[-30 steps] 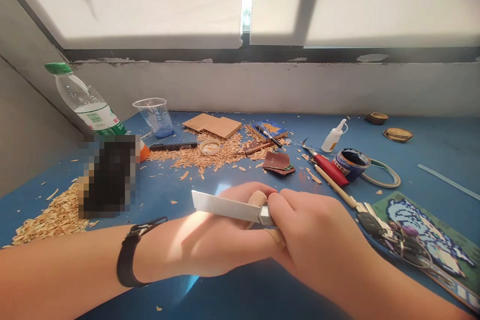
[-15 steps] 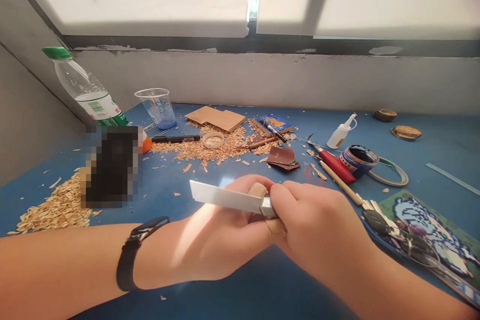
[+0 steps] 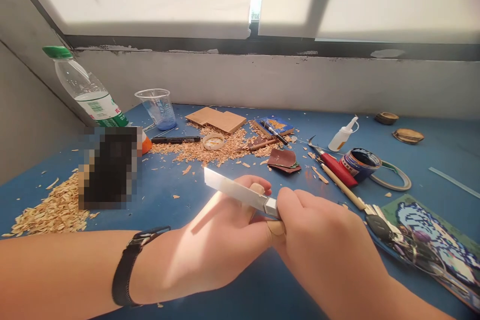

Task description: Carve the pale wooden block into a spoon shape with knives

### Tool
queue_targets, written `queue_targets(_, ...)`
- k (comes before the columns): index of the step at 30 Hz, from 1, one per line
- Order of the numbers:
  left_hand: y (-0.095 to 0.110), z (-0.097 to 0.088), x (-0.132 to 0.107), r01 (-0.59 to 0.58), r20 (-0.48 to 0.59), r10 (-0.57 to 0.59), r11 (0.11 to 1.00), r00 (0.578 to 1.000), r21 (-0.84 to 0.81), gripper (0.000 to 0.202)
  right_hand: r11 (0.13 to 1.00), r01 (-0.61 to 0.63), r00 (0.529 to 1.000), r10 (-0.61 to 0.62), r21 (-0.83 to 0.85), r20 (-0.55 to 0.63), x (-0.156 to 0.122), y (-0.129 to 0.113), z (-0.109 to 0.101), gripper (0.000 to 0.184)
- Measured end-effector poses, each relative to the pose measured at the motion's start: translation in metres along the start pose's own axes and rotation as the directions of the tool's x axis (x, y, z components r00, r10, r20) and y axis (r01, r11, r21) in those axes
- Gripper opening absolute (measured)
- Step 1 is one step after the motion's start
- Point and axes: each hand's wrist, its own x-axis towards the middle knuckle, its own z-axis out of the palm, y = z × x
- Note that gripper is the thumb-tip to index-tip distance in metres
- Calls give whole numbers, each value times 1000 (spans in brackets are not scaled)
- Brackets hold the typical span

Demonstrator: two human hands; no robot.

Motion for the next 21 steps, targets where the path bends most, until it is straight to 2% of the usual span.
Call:
queue_targets(3, 0, -2, 2, 19, 0, -19, 1000, 1000, 23, 23, 998, -54, 999, 54, -30, -1, -2, -2, 1, 18)
queue_targets(5, 4, -7, 5, 22, 36, -24, 998, 999, 55, 23, 999, -46, 999, 46, -25, 14, -2, 0, 2, 18)
queue_targets(9, 21, -16, 9, -14, 171, -11, 990, 985, 142, 22, 987, 146, 988, -149, 61, 43, 7, 13, 0, 17)
queue_targets(11, 30, -17, 9, -37, 190, -4, 976, 982, 212, 26, 966, 243, 968, -246, 89, 36, 12, 19, -1, 16)
queue_targets(13, 37, -17, 7, -85, 217, 32, 966, 976, 243, 16, 955, 283, 957, -287, 93, 34, 16, 23, -2, 14)
queue_targets(14, 38, -16, 6, -99, 230, 44, 967, 972, 235, 11, 955, 283, 957, -287, 93, 36, 16, 24, -2, 14)
queue_targets(16, 36, -14, 4, -102, 229, 58, 978, 972, 184, 13, 961, 262, 963, -266, 91, 38, 15, 22, 0, 13)
queue_targets(19, 26, -8, 4, -89, 131, 77, 992, 988, 91, 19, 985, 167, 985, -169, 52, 27, 9, 16, 2, 15)
queue_targets(21, 17, -5, 5, -68, 89, 60, 994, 994, 89, 19, 995, 99, 995, -99, 5, 19, 7, 12, 3, 18)
